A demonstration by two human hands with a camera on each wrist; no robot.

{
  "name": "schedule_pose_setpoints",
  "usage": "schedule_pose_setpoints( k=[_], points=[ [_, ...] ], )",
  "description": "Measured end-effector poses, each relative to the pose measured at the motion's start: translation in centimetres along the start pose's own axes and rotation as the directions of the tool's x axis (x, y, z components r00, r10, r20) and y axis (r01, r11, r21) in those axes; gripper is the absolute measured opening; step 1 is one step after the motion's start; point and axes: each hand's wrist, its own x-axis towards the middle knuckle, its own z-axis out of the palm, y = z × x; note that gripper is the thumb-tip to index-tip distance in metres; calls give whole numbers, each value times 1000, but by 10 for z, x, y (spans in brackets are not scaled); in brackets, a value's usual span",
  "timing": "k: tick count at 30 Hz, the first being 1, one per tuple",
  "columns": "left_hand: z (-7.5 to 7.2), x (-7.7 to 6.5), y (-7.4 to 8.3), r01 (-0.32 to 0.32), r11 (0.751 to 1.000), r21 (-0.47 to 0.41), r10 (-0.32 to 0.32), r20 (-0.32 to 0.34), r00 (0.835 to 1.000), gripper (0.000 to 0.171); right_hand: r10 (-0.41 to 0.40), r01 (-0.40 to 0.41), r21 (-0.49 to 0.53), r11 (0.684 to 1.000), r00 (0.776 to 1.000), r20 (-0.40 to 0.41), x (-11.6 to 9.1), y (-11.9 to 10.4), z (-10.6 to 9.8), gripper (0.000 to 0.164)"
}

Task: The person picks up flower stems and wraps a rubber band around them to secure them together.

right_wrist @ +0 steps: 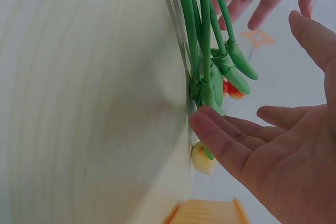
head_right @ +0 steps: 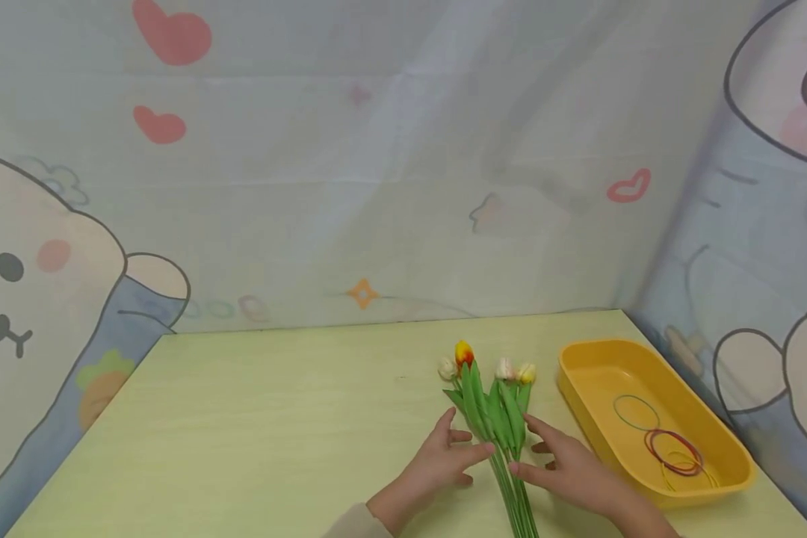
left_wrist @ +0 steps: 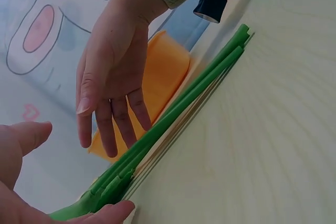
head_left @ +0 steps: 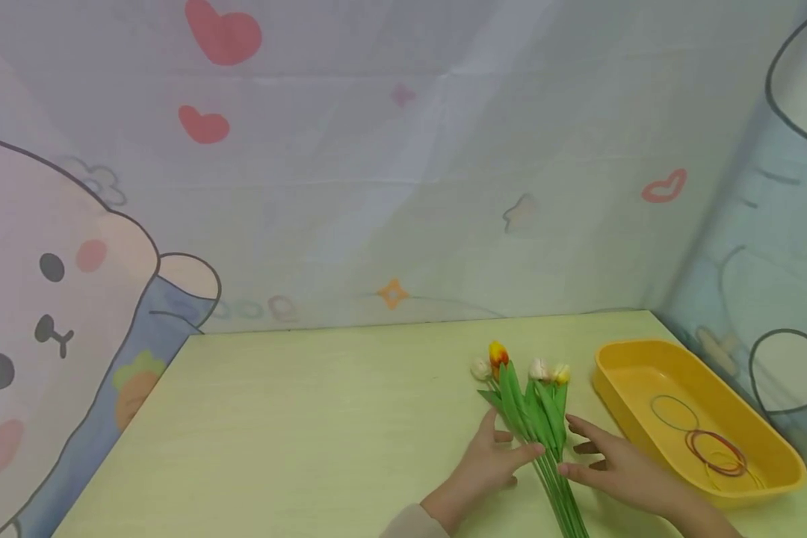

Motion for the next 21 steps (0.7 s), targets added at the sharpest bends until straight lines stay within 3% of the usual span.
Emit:
schedule_pose_setpoints(
  k=[6, 13, 21],
  points=[
    [5, 1, -3, 33, 998, -50, -32, 29, 999, 90, 23, -24, 26, 999, 999, 33, 1, 8, 3, 81],
    [7, 1, -4, 30, 991, -133, -20, 78, 997, 79, 25, -27, 55, 998, 999, 32, 1, 14, 7, 82],
    [12, 5, -11, 116, 970, -214, -87, 141, 986, 85, 50, -62, 186, 981, 996, 67, -3, 17, 13, 85]
  ],
)
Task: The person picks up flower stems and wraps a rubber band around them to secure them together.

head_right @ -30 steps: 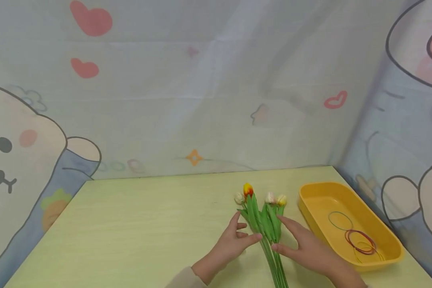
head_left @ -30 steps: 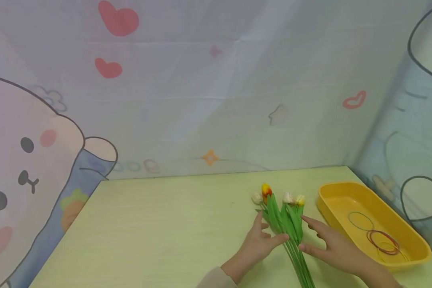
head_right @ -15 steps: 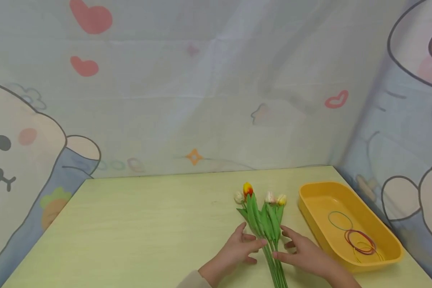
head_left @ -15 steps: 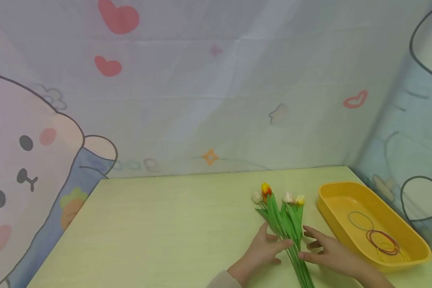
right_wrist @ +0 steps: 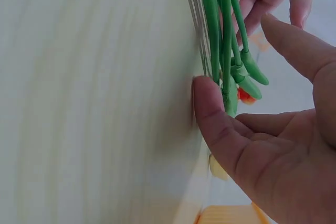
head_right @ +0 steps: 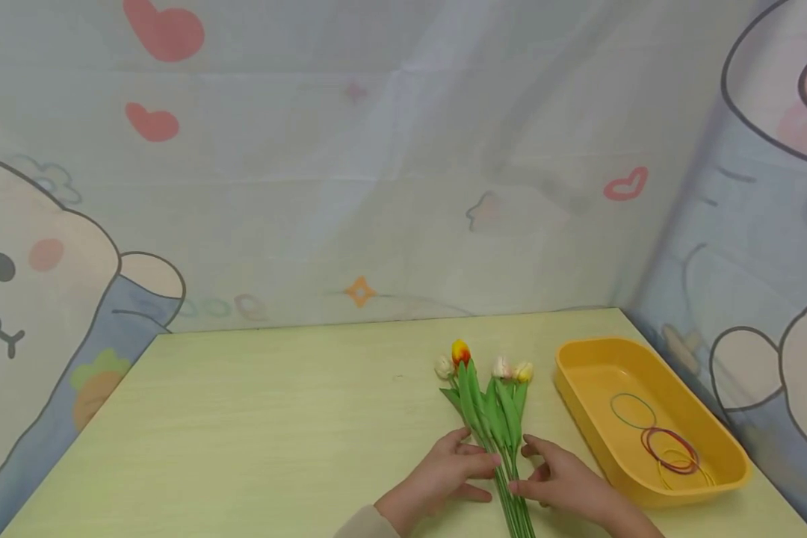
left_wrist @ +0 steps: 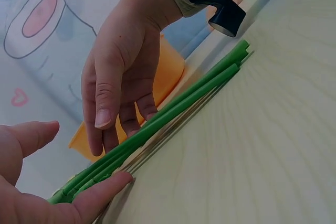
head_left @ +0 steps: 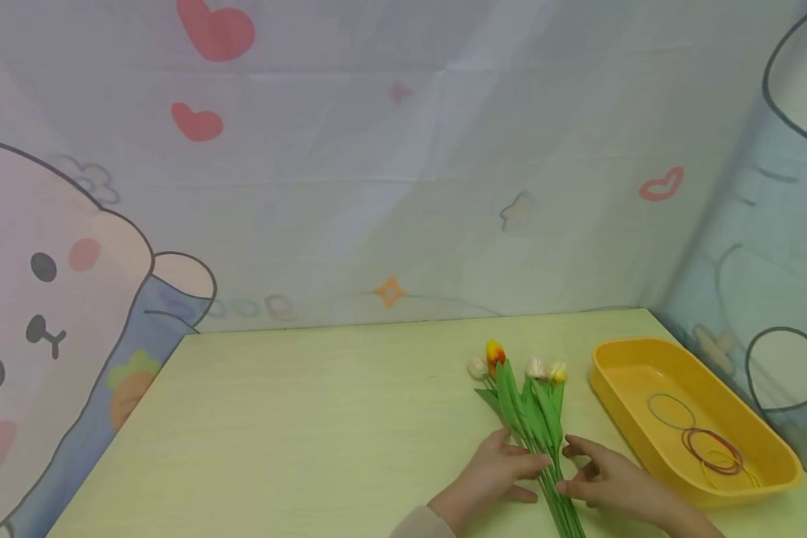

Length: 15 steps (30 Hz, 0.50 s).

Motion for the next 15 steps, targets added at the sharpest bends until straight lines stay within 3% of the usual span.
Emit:
schedule_pose_setpoints(
  k=[3, 10, 15],
  points=[
    [1, 2, -2, 8, 999, -45, -8, 19, 1000, 81, 13, -13, 51, 999, 1000, 7, 0, 0, 2, 84],
    [4, 4, -7, -12, 996, -83, 18, 67, 998, 36, 53, -61, 173, 983, 997, 53, 1, -4, 7, 81],
    [8, 5, -8, -17, 997, -70, 19, 34, 999, 31, 80, -103, 265, 959, 992, 98, 3, -7, 8, 79]
  ],
)
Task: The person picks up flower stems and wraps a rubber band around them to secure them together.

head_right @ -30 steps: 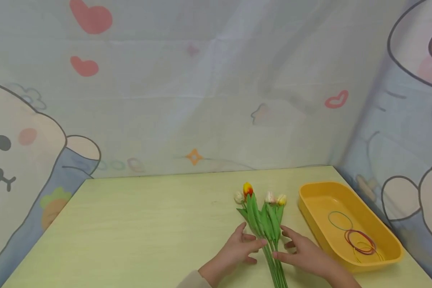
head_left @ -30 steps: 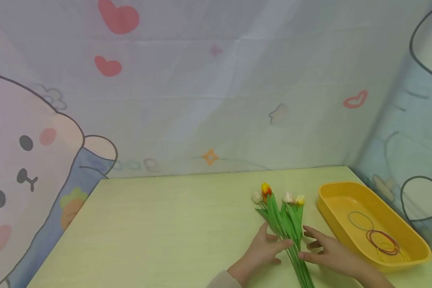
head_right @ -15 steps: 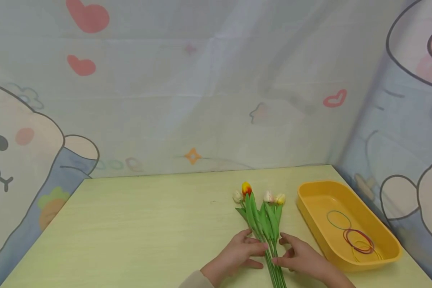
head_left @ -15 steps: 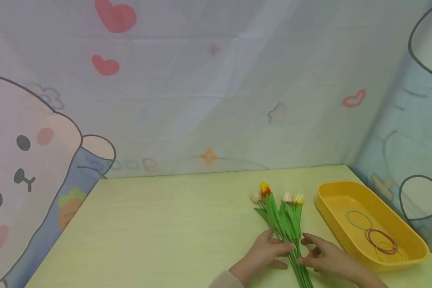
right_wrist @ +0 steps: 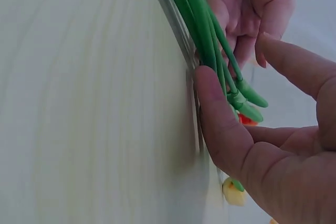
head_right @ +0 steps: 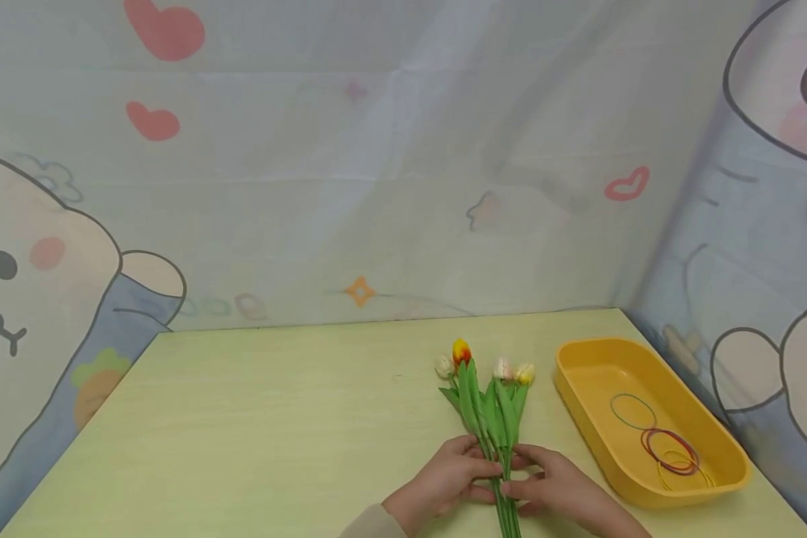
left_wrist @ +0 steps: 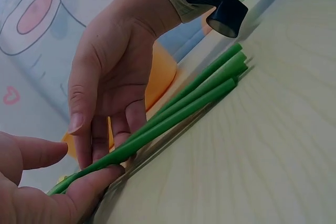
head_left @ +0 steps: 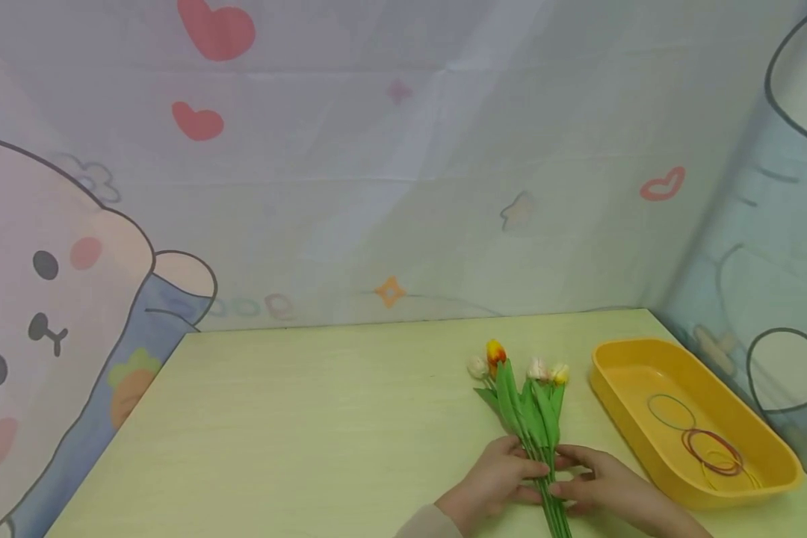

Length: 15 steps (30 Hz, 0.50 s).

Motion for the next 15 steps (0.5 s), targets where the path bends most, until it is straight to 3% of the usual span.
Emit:
schedule_pose_setpoints(
  k=[8, 15],
  points=[
    [1, 0, 1, 12, 999, 45, -11, -26, 1000, 22, -30, 30, 31, 999, 1000, -2, 3, 1, 5, 77],
    [-2, 0, -2, -2, 998, 62, 1, 3, 1000, 19, -67, 64, -57, 996, 996, -53, 4, -3, 13, 81]
  ],
)
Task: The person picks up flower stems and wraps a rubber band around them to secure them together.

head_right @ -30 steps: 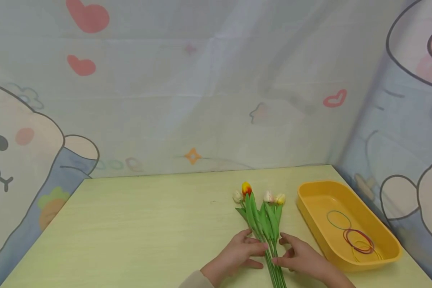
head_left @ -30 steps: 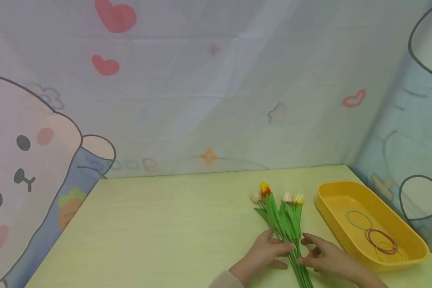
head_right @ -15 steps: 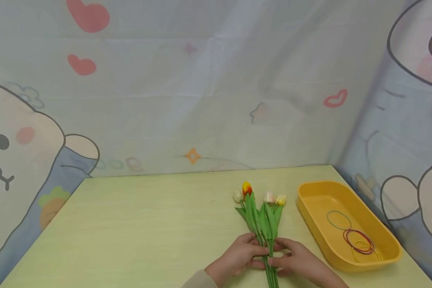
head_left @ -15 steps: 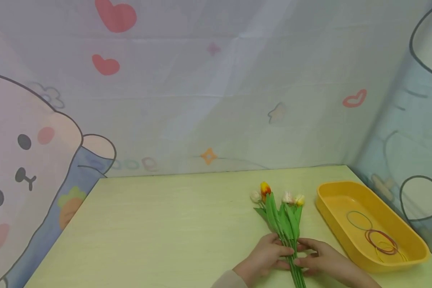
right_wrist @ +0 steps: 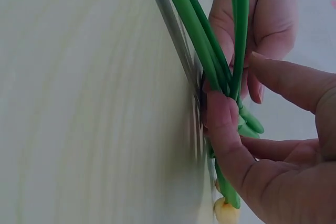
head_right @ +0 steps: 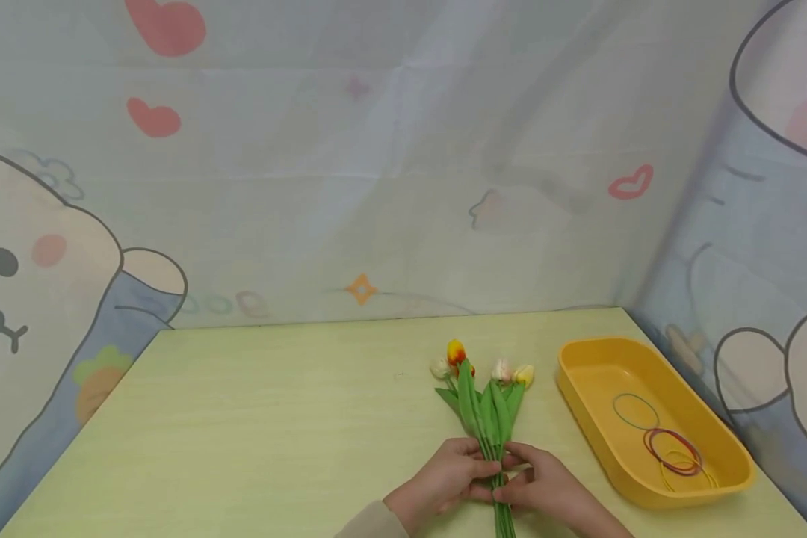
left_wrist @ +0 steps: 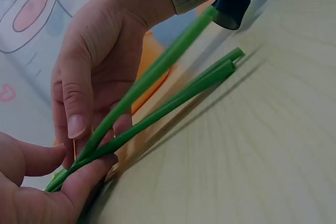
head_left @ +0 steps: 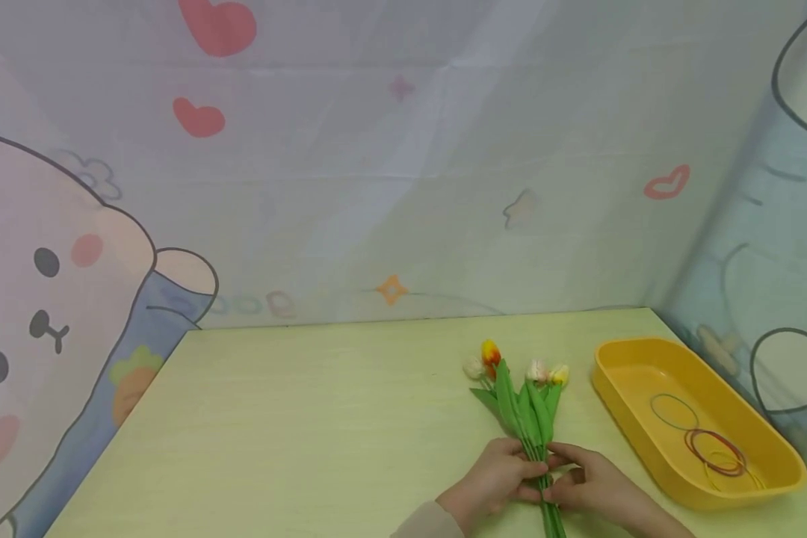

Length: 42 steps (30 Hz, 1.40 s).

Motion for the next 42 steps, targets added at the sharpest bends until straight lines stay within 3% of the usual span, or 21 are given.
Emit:
schedule_pose_setpoints(
  k=[8, 21, 28, 32, 37, 42],
  points=[
    [0, 1, -3, 8, 1000, 17, -8, -28, 1000, 19, -28, 19, -136, 991, 998, -65, 2, -6, 9, 85],
    [-3, 1, 0, -39, 999, 8, 40, -87, 995, 19, -173, 147, -251, 957, 981, -86, 1, -15, 14, 79],
    [-6, 1, 6, -62, 998, -16, 60, -110, 992, 18, -205, 159, -299, 941, 970, -130, 0, -23, 18, 74],
    [-8, -1, 12, -95, 995, -34, 91, -87, 992, 20, -255, 191, -334, 923, 954, -160, -1, -28, 21, 72],
    [-10, -3, 22, -149, 988, -48, 145, -70, 987, 20, -340, 234, -399, 886, 915, -217, -3, -35, 24, 67],
    [-15, -6, 35, -211, 974, -85, 204, -91, 975, 19, -331, 217, -373, 902, 902, -276, -4, -40, 30, 56]
  ],
)
